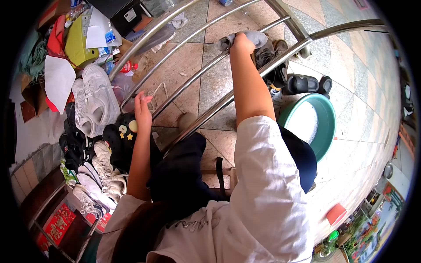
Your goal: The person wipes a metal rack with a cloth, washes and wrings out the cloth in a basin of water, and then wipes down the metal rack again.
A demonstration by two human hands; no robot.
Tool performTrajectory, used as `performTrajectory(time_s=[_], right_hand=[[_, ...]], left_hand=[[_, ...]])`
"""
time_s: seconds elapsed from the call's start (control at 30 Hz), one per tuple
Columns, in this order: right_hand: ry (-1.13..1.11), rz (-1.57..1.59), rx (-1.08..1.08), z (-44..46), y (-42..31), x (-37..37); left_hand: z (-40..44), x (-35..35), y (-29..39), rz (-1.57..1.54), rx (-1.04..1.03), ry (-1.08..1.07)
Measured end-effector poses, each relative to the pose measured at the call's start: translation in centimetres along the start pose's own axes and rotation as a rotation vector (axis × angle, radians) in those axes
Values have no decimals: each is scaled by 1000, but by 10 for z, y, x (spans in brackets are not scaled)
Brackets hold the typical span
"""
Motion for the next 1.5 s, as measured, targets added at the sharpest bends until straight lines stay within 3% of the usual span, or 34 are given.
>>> performTrajectory(time_s=[0.33,0.43,0.53,0.67,0.73,0.83,0.9,1.1,1.17,1.23,1.3,1.4,1.43,1.5], right_hand=[[24,-174,-25,74,-73,8],[28,-327,59,76,-105,12],[149,-288,14,103,-121,17],[-57,-114,53,192,-138,6],[-10,-153,76,164,-152,5],[36,-196,30,161,-151,13],[-58,-167,151,184,-149,6],[-245,-76,147,163,-130,8],[-248,-168,121,214,-81,-4],[-101,-195,46,120,-64,7],[-222,-25,36,58,-24,4],[-144,-68,-1,-8,53,-6],[-157,-5,-29,-22,85,-13],[-189,-125,-121,-125,78,3]], left_hand=[[-1,-3,0,215,42,-73],[-1,-9,1,207,63,-98],[-1,-14,8,266,68,-123],[0,-13,0,285,65,-135],[1,-14,-2,295,57,-124],[-4,-15,-3,324,91,-163],[5,-21,2,338,75,-154],[-6,-17,41,351,-17,-113],[-14,-8,70,343,-76,-105],[-23,4,96,297,-46,-105],[-30,22,112,262,-110,-51],[-35,25,124,214,-137,-17],[-34,22,125,204,-121,-18],[-20,16,84,299,-138,-9]])
Point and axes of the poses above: each hand's wrist, its own z-axis towards the middle knuckle, its own x-axis out of the back of the hand, y = z × x, the point moved 7 cm from there along z, towards the middle knuckle, and after that the axes turned 13 degrees about -y, right-handed, at the moved point
